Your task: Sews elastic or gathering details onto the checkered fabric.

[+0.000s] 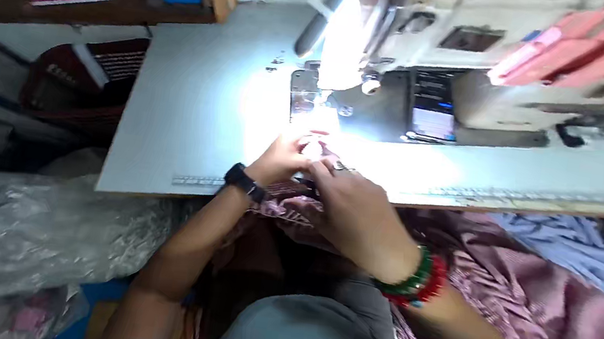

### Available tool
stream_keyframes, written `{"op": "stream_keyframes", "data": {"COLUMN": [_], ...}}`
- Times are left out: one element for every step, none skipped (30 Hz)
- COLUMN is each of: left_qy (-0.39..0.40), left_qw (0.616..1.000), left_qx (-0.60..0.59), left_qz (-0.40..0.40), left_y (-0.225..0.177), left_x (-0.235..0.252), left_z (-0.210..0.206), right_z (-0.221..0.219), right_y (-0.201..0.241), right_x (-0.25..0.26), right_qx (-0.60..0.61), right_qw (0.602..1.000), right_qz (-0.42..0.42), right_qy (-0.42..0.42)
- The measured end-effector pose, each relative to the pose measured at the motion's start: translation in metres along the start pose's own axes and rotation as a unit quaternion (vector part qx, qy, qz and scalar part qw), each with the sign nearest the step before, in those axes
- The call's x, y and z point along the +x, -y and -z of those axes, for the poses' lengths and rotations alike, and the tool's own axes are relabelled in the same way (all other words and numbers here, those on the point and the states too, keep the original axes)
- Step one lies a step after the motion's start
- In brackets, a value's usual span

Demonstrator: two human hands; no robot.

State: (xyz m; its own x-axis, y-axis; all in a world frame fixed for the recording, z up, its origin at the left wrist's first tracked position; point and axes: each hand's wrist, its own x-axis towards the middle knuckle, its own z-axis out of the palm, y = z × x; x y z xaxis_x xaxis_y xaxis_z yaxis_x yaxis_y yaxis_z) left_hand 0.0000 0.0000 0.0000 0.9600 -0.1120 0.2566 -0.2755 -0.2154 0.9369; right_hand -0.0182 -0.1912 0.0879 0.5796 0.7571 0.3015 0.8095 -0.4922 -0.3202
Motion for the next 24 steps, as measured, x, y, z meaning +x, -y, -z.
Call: {"op": "stream_keyframes", "data": {"left_qy": [-0.028,-0.062,-0.097,-0.132,-0.156,-0.162,-0.153,-0.135,-0.114,-0.088,-0.065,-0.049,-0.031,-0.017,-0.011,-0.005,0.006,0.015,0.021,0.027,0.031,0.025,0.009,-0.012], "left_qw": [0.999,0.997,0.992,0.983,0.971,0.959,0.953,0.953,0.960,0.972,0.981,0.986,0.990,0.992,0.990,0.983,0.970,0.954,0.942,0.938,0.940,0.948,0.960,0.973], "left_qx": [0.009,0.041,0.081,0.129,0.183,0.232,0.262,0.272,0.254,0.217,0.181,0.152,0.129,0.120,0.131,0.156,0.192,0.220,0.220,0.191,0.155,0.124,0.103,0.091], "left_qz": [0.019,0.026,0.019,0.003,-0.012,-0.025,-0.031,-0.022,-0.005,0.014,0.032,0.039,0.040,0.041,0.057,0.096,0.148,0.203,0.253,0.287,0.301,0.292,0.259,0.213], "left_y": [-0.011,-0.021,-0.030,-0.039,-0.051,-0.062,-0.074,-0.085,-0.093,-0.095,-0.094,-0.087,-0.074,-0.058,-0.043,-0.030,-0.021,-0.016,-0.014,-0.016,-0.023,-0.030,-0.036,-0.040], "left_x": [0.003,0.005,0.006,0.003,-0.005,-0.015,-0.028,-0.045,-0.064,-0.084,-0.103,-0.119,-0.133,-0.147,-0.164,-0.182,-0.200,-0.216,-0.229,-0.238,-0.241,-0.239,-0.231,-0.218], "left_z": [-0.001,-0.003,-0.006,-0.009,-0.010,-0.009,-0.007,-0.005,-0.004,-0.005,-0.010,-0.018,-0.027,-0.034,-0.038,-0.038,-0.034,-0.028,-0.021,-0.014,-0.009,-0.009,-0.015,-0.024], "right_z": [-0.015,-0.032,-0.046,-0.059,-0.068,-0.074,-0.075,-0.072,-0.063,-0.049,-0.030,-0.010,0.010,0.028,0.043,0.053,0.060,0.066,0.072,0.076,0.079,0.078,0.076,0.072], "right_y": [-0.008,-0.016,-0.024,-0.030,-0.034,-0.038,-0.040,-0.042,-0.043,-0.043,-0.042,-0.041,-0.040,-0.040,-0.040,-0.042,-0.045,-0.048,-0.050,-0.051,-0.049,-0.045,-0.040,-0.034], "right_x": [-0.007,-0.012,-0.017,-0.022,-0.026,-0.030,-0.035,-0.039,-0.042,-0.046,-0.050,-0.053,-0.057,-0.062,-0.067,-0.073,-0.079,-0.084,-0.088,-0.091,-0.091,-0.090,-0.088,-0.084], "right_qx": [-0.008,-0.010,-0.004,0.001,0.005,0.014,0.042,0.071,0.106,0.145,0.176,0.193,0.201,0.200,0.194,0.191,0.199,0.219,0.243,0.259,0.265,0.259,0.252,0.252], "right_qw": [0.999,0.997,0.995,0.995,0.996,0.997,0.996,0.994,0.990,0.985,0.979,0.974,0.970,0.967,0.966,0.965,0.963,0.958,0.953,0.949,0.948,0.952,0.955,0.954], "right_qz": [-0.049,-0.082,-0.097,-0.094,-0.073,-0.042,-0.011,0.014,0.030,0.042,0.056,0.074,0.095,0.110,0.117,0.118,0.112,0.101,0.088,0.078,0.072,0.077,0.096,0.127], "right_qy": [0.000,-0.006,-0.015,-0.031,-0.052,-0.068,-0.073,-0.079,-0.085,-0.088,-0.089,-0.094,-0.103,-0.113,-0.124,-0.134,-0.143,-0.153,-0.160,-0.162,-0.159,-0.145,-0.122,-0.099]}}
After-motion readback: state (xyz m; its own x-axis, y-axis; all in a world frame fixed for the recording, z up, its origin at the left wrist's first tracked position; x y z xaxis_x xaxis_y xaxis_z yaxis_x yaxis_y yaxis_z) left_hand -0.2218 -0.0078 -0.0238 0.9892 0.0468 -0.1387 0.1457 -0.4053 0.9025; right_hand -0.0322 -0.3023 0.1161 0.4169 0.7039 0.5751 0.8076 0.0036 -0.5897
